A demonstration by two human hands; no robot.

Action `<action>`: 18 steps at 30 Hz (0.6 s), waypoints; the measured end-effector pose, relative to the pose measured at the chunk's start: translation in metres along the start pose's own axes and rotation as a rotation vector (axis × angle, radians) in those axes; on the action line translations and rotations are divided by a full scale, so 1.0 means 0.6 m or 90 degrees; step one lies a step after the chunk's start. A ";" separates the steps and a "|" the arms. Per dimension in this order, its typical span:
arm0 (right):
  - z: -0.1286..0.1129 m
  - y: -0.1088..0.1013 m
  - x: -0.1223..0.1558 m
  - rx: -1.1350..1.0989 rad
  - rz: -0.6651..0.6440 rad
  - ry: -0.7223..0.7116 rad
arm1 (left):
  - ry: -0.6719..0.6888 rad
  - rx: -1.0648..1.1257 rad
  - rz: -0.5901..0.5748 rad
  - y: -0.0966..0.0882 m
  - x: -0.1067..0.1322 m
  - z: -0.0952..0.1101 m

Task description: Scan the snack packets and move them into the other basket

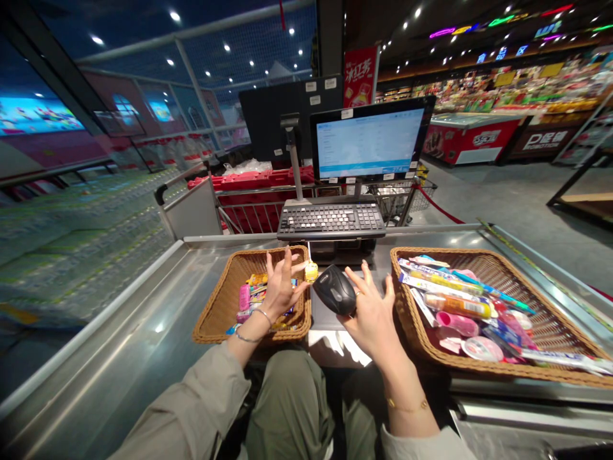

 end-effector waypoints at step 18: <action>0.002 0.001 0.001 0.002 0.007 -0.001 | 0.001 0.016 0.012 0.000 0.001 0.000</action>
Point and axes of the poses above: each hand's wrist, its own x-axis away from the middle knuckle, its own y-axis out of the palm, z = x × y, the point moved 5 cm from there along -x, towards the middle knuckle, and after that the axes turned 2 degrees about -x, right-handed, at the moved point
